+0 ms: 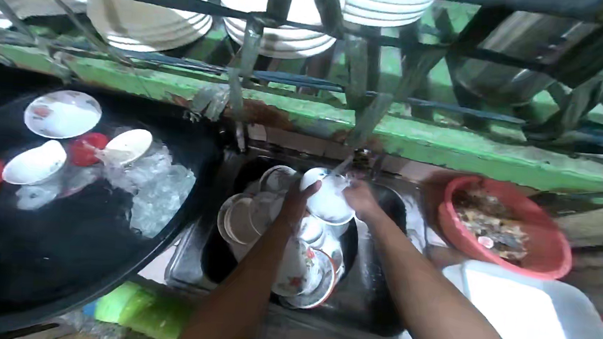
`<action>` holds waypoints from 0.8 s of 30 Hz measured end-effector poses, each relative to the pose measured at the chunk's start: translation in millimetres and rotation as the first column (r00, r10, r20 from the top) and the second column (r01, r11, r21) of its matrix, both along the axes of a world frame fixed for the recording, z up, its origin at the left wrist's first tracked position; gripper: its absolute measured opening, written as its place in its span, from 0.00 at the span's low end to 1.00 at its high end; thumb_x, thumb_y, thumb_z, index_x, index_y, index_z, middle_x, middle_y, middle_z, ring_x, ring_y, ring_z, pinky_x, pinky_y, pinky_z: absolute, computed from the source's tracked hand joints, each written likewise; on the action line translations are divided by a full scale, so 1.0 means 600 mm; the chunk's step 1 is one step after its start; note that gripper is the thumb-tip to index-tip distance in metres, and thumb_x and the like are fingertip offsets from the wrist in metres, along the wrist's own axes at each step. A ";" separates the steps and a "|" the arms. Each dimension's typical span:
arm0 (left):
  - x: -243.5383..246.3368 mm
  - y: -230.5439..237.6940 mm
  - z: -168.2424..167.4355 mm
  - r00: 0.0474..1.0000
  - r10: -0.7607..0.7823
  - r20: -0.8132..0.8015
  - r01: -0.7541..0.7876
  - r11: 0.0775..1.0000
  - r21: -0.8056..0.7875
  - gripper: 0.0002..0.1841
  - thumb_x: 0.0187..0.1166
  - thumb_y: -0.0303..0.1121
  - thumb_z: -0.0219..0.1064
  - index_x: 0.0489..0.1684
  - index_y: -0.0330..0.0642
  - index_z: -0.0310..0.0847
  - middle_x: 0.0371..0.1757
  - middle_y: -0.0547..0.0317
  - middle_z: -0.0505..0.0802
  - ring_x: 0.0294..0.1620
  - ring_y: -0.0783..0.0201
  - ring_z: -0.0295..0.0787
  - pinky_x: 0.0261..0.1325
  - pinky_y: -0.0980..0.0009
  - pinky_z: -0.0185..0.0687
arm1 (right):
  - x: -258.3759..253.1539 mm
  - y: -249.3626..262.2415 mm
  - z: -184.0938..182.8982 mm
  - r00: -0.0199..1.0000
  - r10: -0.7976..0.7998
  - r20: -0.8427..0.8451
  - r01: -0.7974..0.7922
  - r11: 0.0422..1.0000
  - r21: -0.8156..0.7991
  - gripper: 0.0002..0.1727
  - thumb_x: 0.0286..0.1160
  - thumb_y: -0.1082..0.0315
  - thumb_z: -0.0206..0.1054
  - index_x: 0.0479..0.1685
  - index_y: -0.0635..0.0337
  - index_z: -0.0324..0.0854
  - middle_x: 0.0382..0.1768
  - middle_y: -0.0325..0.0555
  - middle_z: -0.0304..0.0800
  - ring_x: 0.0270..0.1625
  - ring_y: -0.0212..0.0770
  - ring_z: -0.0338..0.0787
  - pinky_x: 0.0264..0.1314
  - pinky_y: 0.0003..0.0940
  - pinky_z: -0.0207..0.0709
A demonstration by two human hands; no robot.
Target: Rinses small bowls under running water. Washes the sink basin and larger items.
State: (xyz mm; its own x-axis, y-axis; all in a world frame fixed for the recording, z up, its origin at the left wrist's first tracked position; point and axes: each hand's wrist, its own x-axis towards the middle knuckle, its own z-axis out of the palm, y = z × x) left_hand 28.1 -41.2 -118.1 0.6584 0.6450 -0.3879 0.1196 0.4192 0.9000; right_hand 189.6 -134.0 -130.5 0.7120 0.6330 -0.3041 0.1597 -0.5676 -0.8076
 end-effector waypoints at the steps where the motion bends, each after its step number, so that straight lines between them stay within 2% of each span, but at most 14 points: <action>1: 0.020 -0.013 -0.007 0.997 0.049 0.063 -0.037 0.983 -0.179 0.26 0.88 0.46 0.62 0.81 0.44 0.69 0.67 0.44 0.88 0.63 0.51 0.87 0.62 0.49 0.86 | 0.003 0.001 0.011 0.997 0.046 0.062 -0.041 0.996 -0.084 0.20 0.86 0.67 0.61 0.71 0.64 0.80 0.62 0.68 0.86 0.66 0.64 0.85 0.69 0.67 0.76; 3: 0.046 -0.022 -0.019 0.989 0.114 0.097 -0.076 0.941 -0.330 0.27 0.91 0.53 0.52 0.80 0.45 0.71 0.69 0.44 0.86 0.66 0.49 0.85 0.64 0.44 0.83 | 0.001 0.010 0.032 0.926 0.237 0.293 -0.122 0.925 -0.360 0.24 0.88 0.59 0.59 0.74 0.64 0.79 0.68 0.71 0.84 0.74 0.70 0.82 0.74 0.73 0.71; 5: 0.062 -0.028 -0.026 0.996 0.089 0.032 -0.077 0.958 -0.276 0.32 0.92 0.60 0.45 0.81 0.46 0.71 0.73 0.44 0.84 0.69 0.47 0.83 0.65 0.42 0.81 | -0.028 0.019 0.040 0.828 0.407 0.386 -0.164 0.834 -0.526 0.32 0.90 0.54 0.57 0.85 0.66 0.68 0.81 0.75 0.69 0.85 0.76 0.64 0.81 0.80 0.53; 7: 0.077 -0.025 -0.032 0.995 0.063 -0.076 -0.071 0.992 -0.109 0.34 0.93 0.60 0.41 0.79 0.41 0.73 0.73 0.39 0.84 0.70 0.45 0.82 0.67 0.42 0.79 | -0.062 0.018 0.018 0.771 0.480 0.419 -0.298 0.853 -0.429 0.34 0.88 0.58 0.60 0.91 0.63 0.61 0.90 0.71 0.56 0.93 0.72 0.51 0.89 0.77 0.39; 9: 0.072 -0.005 -0.037 0.995 0.049 -0.088 -0.044 0.997 0.059 0.32 0.96 0.53 0.40 0.77 0.34 0.73 0.70 0.36 0.84 0.66 0.47 0.82 0.68 0.47 0.79 | -0.080 0.005 0.014 0.772 0.539 0.337 -0.498 0.843 -0.206 0.27 0.84 0.66 0.64 0.82 0.63 0.74 0.82 0.62 0.74 0.87 0.60 0.68 0.91 0.61 0.56; 11: 0.057 0.029 -0.037 0.998 0.034 -0.060 -0.029 0.996 0.089 0.31 0.96 0.52 0.42 0.80 0.34 0.70 0.73 0.36 0.83 0.70 0.48 0.82 0.73 0.48 0.78 | -0.075 -0.019 0.025 0.724 0.633 0.274 -0.619 0.772 -0.144 0.23 0.93 0.59 0.51 0.77 0.59 0.80 0.75 0.55 0.84 0.81 0.52 0.79 0.88 0.56 0.63; 13: 0.057 0.041 -0.034 0.996 0.013 -0.086 -0.014 1.000 -0.013 0.32 0.94 0.56 0.46 0.81 0.39 0.69 0.72 0.37 0.83 0.67 0.46 0.83 0.67 0.45 0.81 | -0.046 -0.037 0.007 0.719 0.611 0.330 -0.568 0.791 -0.228 0.30 0.97 0.51 0.40 0.77 0.57 0.81 0.76 0.53 0.84 0.84 0.52 0.76 0.94 0.58 0.50; 15: 0.066 0.025 -0.025 0.990 -0.033 -0.138 0.020 0.996 -0.092 0.34 0.91 0.61 0.46 0.81 0.42 0.70 0.68 0.37 0.84 0.60 0.44 0.85 0.57 0.43 0.84 | -0.038 -0.026 0.001 0.754 0.554 0.353 -0.476 0.831 -0.288 0.37 0.95 0.42 0.33 0.85 0.56 0.72 0.87 0.53 0.70 0.93 0.54 0.60 0.96 0.62 0.36; 16: 0.075 0.020 -0.024 0.989 -0.044 -0.140 0.033 0.996 -0.087 0.33 0.91 0.61 0.46 0.78 0.41 0.72 0.65 0.38 0.86 0.59 0.46 0.86 0.56 0.45 0.84 | -0.045 -0.013 0.005 0.773 0.527 0.353 -0.470 0.849 -0.240 0.36 0.96 0.44 0.34 0.85 0.57 0.72 0.86 0.54 0.70 0.91 0.54 0.63 0.95 0.63 0.41; 17: 0.081 0.023 -0.017 0.988 -0.054 -0.147 0.045 0.997 -0.059 0.32 0.93 0.58 0.46 0.75 0.39 0.74 0.62 0.39 0.87 0.56 0.49 0.85 0.56 0.48 0.83 | -0.055 -0.002 0.009 0.767 0.524 0.371 -0.499 0.850 -0.169 0.31 0.96 0.48 0.41 0.79 0.57 0.78 0.78 0.55 0.80 0.83 0.54 0.76 0.89 0.62 0.59; 18: 0.077 0.032 -0.005 0.982 -0.095 -0.165 0.089 0.995 -0.043 0.30 0.94 0.55 0.47 0.76 0.37 0.74 0.63 0.39 0.87 0.58 0.50 0.86 0.60 0.49 0.83 | -0.066 0.001 0.018 0.764 0.556 0.328 -0.548 0.827 -0.125 0.27 0.94 0.51 0.49 0.79 0.55 0.78 0.76 0.53 0.83 0.79 0.53 0.80 0.84 0.62 0.67; 21: 0.079 0.056 0.024 0.935 -0.219 -0.281 0.170 0.967 -0.189 0.30 0.90 0.59 0.49 0.70 0.41 0.75 0.48 0.43 0.88 0.38 0.54 0.86 0.39 0.58 0.85 | -0.072 -0.010 0.031 0.806 0.562 0.188 -0.527 0.824 -0.208 0.28 0.85 0.52 0.65 0.82 0.49 0.75 0.64 0.56 0.90 0.68 0.58 0.89 0.72 0.68 0.77; 22: 0.082 0.062 0.022 0.916 -0.258 -0.306 0.202 0.958 -0.204 0.35 0.89 0.65 0.46 0.71 0.41 0.75 0.48 0.41 0.89 0.37 0.51 0.87 0.37 0.55 0.86 | -0.067 -0.019 0.026 0.869 0.463 0.177 -0.443 0.886 -0.139 0.24 0.83 0.57 0.68 0.76 0.53 0.80 0.58 0.59 0.92 0.63 0.59 0.91 0.69 0.67 0.79; 24: 0.092 0.061 0.015 0.887 -0.290 -0.359 0.263 0.957 -0.125 0.38 0.89 0.67 0.39 0.77 0.43 0.72 0.59 0.38 0.87 0.48 0.47 0.86 0.44 0.48 0.84 | -0.058 -0.033 0.013 0.989 0.148 0.013 -0.148 0.974 0.172 0.19 0.80 0.64 0.72 0.67 0.60 0.84 0.52 0.54 0.94 0.54 0.46 0.93 0.63 0.49 0.87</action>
